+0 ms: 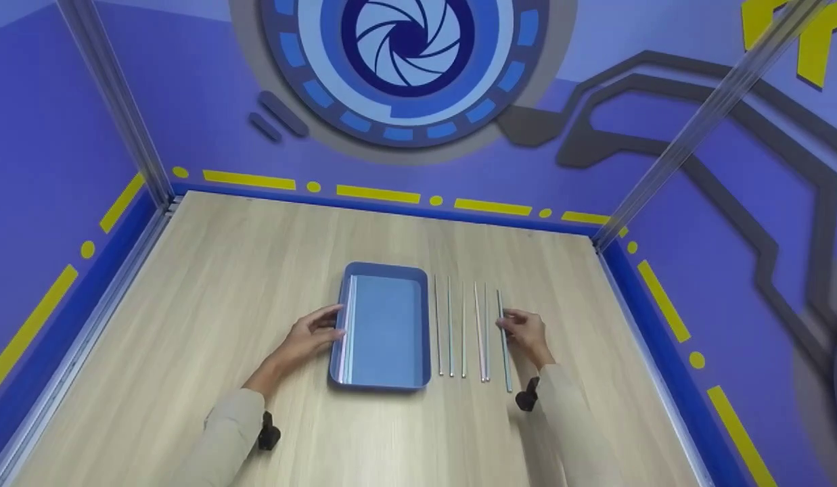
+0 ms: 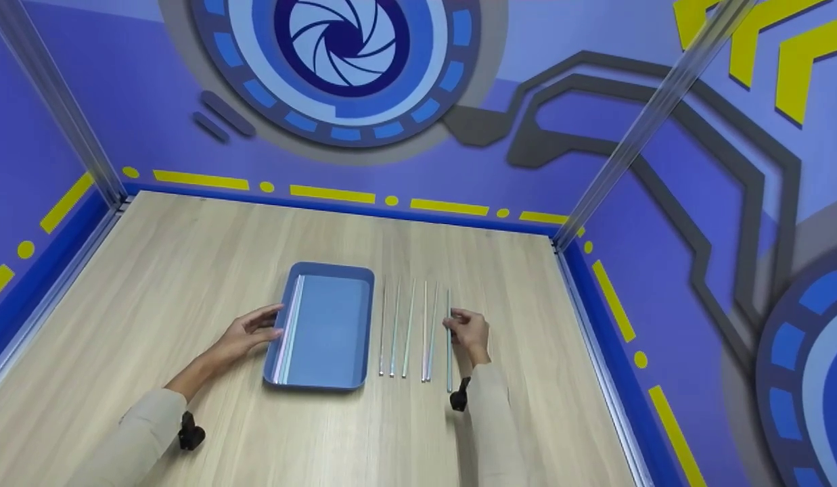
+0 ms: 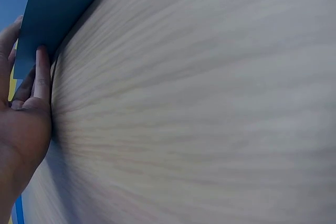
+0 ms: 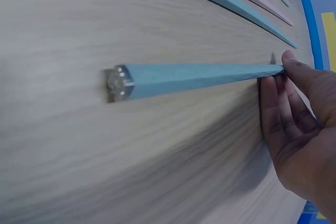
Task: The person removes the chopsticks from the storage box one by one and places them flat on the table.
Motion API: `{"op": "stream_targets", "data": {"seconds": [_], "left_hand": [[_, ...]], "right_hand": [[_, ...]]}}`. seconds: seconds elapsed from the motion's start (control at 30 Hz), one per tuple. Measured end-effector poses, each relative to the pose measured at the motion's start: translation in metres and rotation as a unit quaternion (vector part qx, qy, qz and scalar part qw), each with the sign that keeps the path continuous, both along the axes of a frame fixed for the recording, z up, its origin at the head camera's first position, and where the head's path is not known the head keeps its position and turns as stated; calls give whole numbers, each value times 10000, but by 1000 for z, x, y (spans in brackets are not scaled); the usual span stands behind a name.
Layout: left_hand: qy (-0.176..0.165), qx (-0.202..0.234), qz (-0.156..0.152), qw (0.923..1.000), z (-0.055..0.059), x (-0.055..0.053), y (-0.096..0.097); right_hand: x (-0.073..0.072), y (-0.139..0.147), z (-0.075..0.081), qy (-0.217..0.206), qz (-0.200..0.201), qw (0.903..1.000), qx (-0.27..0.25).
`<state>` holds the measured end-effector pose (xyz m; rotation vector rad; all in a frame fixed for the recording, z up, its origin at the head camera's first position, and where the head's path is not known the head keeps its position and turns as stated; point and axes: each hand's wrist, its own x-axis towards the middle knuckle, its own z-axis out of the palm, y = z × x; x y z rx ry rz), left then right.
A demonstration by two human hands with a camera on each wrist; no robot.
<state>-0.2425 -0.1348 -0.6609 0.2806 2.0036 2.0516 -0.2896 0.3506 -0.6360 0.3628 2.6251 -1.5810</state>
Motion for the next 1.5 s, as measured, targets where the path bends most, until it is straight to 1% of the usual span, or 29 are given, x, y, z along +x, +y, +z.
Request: {"op": "stream_targets", "data": {"seconds": [0.1,0.2,0.3,0.4,0.47,0.53,0.57,0.63,0.8,0.93,1.03,1.2,1.37,1.5], "left_hand": [[38,-126,35,9999,1,-1,0],[33,-147,54,9999,1,-2,1],[133,-130,48,9998,1,-3,3],[189,-85,30,9998,-2,-2,5],[177,-73,11,9998,-5,0,6],[93,-50,7,9999,-7,2,7],[40,-27,9,10000,-8,2,7],[41,6,30,10000,-9,3,7],[148,122,85,9998,-9,3,5],[95,100,88,9999,-6,2,3],[59,50,72,9999,-3,2,1],[142,9,6,9999,-2,1,-1],[159,61,47,9998,-3,-1,0],[212,-10,92,9997,-3,-1,1]], "right_hand": [[-1,-2,0,30,-49,9999,138],[0,-3,0,102,-91,9993,355],[3,-3,-2,185,-177,9975,653],[8,-2,-5,261,-249,9960,817],[11,0,-6,316,-255,9964,739],[14,2,-6,402,-234,9970,624],[15,4,-6,453,-215,9970,589],[16,5,-2,530,-172,9972,503],[10,0,16,587,40,9978,315],[3,-14,30,714,284,9970,39],[-2,-27,38,871,508,9949,-83],[-9,-53,46,1061,876,9904,-142],[-15,-81,51,1111,1283,9851,-294],[-20,-104,53,1137,1668,9786,-395]]}}
